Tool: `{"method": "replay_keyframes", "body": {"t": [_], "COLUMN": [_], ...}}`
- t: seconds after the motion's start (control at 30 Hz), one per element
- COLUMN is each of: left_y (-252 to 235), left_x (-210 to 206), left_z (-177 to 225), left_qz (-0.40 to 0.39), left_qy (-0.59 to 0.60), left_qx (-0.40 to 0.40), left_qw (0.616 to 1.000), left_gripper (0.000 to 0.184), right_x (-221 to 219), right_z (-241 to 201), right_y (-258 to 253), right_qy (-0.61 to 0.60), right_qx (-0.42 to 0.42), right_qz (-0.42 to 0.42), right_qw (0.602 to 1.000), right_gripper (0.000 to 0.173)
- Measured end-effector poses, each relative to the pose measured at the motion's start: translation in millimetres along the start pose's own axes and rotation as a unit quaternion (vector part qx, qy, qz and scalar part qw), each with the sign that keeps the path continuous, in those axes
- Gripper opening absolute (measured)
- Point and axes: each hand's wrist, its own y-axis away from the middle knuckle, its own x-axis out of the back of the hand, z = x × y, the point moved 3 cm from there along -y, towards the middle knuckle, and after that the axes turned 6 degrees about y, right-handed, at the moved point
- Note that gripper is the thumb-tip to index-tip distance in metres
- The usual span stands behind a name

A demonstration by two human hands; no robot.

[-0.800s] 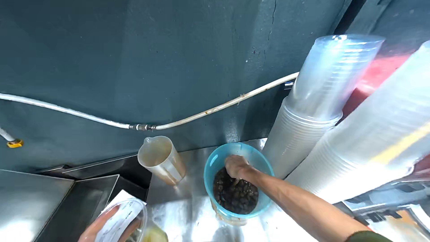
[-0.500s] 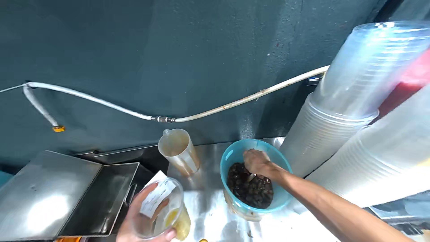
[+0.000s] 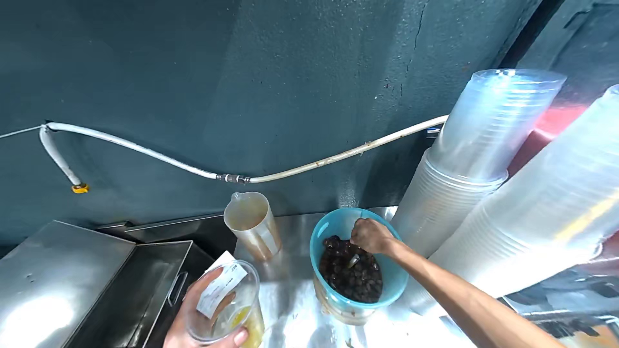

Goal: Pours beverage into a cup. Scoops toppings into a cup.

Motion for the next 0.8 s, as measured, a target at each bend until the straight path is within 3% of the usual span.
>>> {"method": "replay_keyframes", "body": {"t": [0.17, 0.33, 0.47, 0.63, 0.73, 0.8], "left_y": [-1.2, -5.5, -7.6, -11.8, -15.3, -19.4], "left_x": [-5.4, -20.9, -32.9, -48.4, -66.1, -80.5], "left_z": [-5.9, -17.3, -13.4, -23.8, -25.2, -22.7], "left_qz": [0.023, 0.048, 0.072, 0.053, 0.027, 0.012], "left_qy": [-0.049, -0.08, -0.09, -0.107, -0.097, -0.08], "left_qx": [0.015, 0.096, 0.128, 0.133, 0.143, 0.136], "left_qw": [0.998, 0.991, 0.985, 0.984, 0.985, 0.987], "left_gripper": [0.103, 0.101, 0.103, 0.104, 0.103, 0.102], "right_x": [-18.4, -24.2, -11.7, 34.0, 51.4, 39.0], "right_z": [0.1, -15.8, 0.8, -13.6, -46.1, -70.1], "right_y": [3.4, 10.3, 29.1, 101.3, 150.6, 170.6], "right_qy": [-0.119, -0.052, -0.093, -0.08, -0.012, 0.089], "right_qx": [0.031, 0.011, 0.051, 0.095, 0.147, 0.227], "right_qz": [-0.007, 0.01, 0.058, 0.126, 0.203, 0.363], "right_qw": [0.992, 0.999, 0.993, 0.984, 0.968, 0.899], "right_gripper": [0.03, 0.031, 0.031, 0.029, 0.029, 0.018]}}
